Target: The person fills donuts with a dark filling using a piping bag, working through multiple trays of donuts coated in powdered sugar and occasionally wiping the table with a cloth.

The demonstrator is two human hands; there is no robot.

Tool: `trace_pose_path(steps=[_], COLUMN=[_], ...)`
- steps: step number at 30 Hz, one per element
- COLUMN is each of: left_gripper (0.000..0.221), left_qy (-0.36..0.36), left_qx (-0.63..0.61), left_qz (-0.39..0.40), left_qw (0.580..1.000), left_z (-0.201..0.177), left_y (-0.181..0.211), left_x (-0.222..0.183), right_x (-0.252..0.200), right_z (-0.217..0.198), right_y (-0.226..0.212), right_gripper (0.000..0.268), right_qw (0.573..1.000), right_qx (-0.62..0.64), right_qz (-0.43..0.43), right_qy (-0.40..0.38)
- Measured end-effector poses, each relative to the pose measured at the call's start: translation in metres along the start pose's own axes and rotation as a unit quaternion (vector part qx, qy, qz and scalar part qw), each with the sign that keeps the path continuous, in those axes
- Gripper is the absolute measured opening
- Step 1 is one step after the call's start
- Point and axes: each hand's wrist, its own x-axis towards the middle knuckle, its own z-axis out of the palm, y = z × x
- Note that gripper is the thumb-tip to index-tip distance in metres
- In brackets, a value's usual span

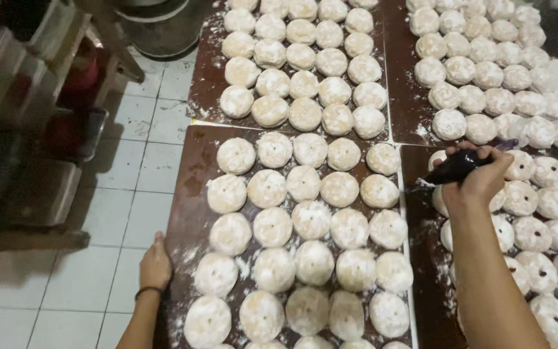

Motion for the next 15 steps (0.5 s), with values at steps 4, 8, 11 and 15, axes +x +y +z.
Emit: trace_pose_path(steps=[4, 8, 11, 15], left_gripper=[0.076, 0.071, 0.071, 0.065], left_qy=[0.039, 0.106, 0.112, 0.132], left_qx=[0.098, 0.144, 0.165, 0.140], left_qz=[-0.063, -0.071, -0.075, -0.042], left_qw=[0.992, 0.981, 0.977, 0.980], left_z=[-0.007, 0.001, 0.006, 0.015], left_y=[0.024, 0.027, 0.013, -0.008], left_x=[-0.022, -0.024, -0.013, -0.002], right_x=[0.085, 0.125, 0.133, 0.134], right_z=[0.016, 0.022, 0.026, 0.030], right_y=[0.043, 0.079, 0.092, 0.102], right_gripper=[0.026, 0.033, 0.033, 0.034], right_qw=[0.998, 0.995, 0.986, 0.985], right_qx=[-0.014, -0.057, -0.127, -0.120], right_qz=[-0.058, -0.067, -0.086, -0.088], right_qy=[-0.024, -0.053, -0.070, -0.087])
